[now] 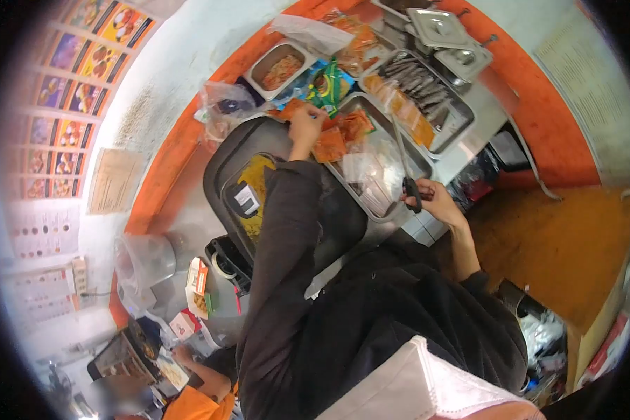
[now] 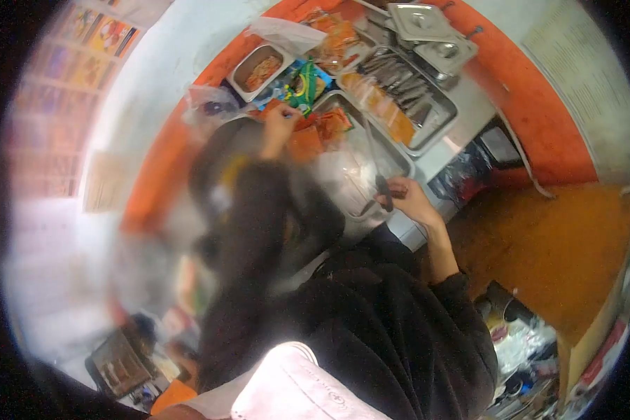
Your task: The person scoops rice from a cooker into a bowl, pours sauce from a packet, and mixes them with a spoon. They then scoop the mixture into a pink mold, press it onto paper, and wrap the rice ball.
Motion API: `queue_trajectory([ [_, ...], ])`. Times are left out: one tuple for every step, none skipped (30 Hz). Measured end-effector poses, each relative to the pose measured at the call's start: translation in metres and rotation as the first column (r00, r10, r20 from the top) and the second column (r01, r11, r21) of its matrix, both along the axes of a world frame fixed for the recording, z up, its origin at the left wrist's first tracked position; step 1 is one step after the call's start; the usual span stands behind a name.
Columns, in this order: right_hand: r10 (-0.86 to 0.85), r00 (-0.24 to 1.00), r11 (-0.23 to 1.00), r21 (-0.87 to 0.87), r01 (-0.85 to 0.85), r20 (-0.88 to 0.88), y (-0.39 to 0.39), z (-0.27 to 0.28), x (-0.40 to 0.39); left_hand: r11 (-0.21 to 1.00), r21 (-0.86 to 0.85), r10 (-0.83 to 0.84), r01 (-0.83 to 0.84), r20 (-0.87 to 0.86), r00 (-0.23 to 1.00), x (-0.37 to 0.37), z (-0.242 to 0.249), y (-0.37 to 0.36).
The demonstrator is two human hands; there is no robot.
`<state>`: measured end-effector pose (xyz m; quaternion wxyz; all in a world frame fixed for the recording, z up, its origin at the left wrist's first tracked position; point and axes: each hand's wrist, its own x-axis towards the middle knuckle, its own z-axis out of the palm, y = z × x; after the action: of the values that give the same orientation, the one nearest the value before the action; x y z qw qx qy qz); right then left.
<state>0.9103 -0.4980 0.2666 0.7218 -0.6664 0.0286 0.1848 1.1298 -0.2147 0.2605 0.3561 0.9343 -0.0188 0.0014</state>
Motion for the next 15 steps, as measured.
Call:
queue_trajectory([
  [0.006,1.0,1.0,0.017,-0.006,0.001,0.0,0.005,-0.003,0.995,-0.095,-0.003,0.008,0.053,0.999,-0.004,0.007,0.004],
  [-0.002,0.999,1.0,0.008,0.001,0.054,0.0,-0.001,-0.004,0.997,-0.082,0.012,-0.009,0.044,0.999,-0.009,0.013,0.01],
  [0.001,0.996,1.0,-0.026,0.001,0.089,0.001,0.002,-0.005,0.998,-0.067,-0.001,0.008,0.099,0.995,-0.025,0.032,0.007],
  [0.01,0.992,0.998,-0.056,-0.003,0.125,0.004,0.004,-0.006,0.999,-0.049,-0.011,0.019,0.157,0.988,-0.045,0.058,0.005],
  [-0.001,0.991,0.999,-0.053,0.009,0.134,0.008,0.006,-0.008,0.999,-0.046,-0.022,0.03,0.165,0.986,-0.065,0.085,0.0],
  [-0.014,0.99,1.0,0.01,0.013,0.144,0.012,0.009,-0.01,0.997,0.01,-0.072,0.071,0.22,0.973,-0.087,0.111,-0.008],
  [-0.023,0.988,0.997,0.072,0.012,0.154,0.017,0.013,-0.013,0.992,0.067,-0.12,0.105,0.272,0.955,-0.102,0.127,-0.013],
  [-0.028,0.986,0.997,0.073,0.017,0.163,0.023,0.017,-0.015,0.992,0.069,-0.125,0.11,0.281,0.952,-0.111,0.132,-0.015],
  [-0.13,0.958,0.988,0.113,0.104,0.255,0.029,0.025,-0.019,0.937,-0.236,-0.213,0.26,0.204,0.955,-0.119,0.135,-0.018],
  [-0.232,0.913,0.969,0.157,0.189,0.336,0.033,0.032,-0.025,0.772,-0.528,-0.323,0.353,0.152,0.934,-0.127,0.135,-0.022],
  [-0.295,0.898,0.955,0.143,0.262,0.327,0.035,0.041,-0.031,0.712,-0.608,-0.377,0.35,0.09,0.922,-0.134,0.134,-0.028],
  [-0.308,0.894,0.951,0.131,0.279,0.326,0.039,0.051,-0.036,0.699,-0.618,-0.393,0.36,0.089,0.915,-0.14,0.13,-0.034],
  [-0.374,0.838,0.927,0.157,0.34,0.398,0.043,0.061,-0.039,0.636,-0.664,-0.501,0.394,0.034,0.865,-0.146,0.125,-0.04],
  [-0.439,0.768,0.897,0.186,0.401,0.465,0.045,0.07,-0.043,0.567,-0.709,-0.608,0.421,-0.015,0.794,-0.152,0.12,-0.048],
  [-0.443,0.766,0.894,0.166,0.417,0.465,0.044,0.079,-0.049,0.591,-0.565,-0.653,0.576,0.085,0.753,-0.161,0.125,-0.058],
])
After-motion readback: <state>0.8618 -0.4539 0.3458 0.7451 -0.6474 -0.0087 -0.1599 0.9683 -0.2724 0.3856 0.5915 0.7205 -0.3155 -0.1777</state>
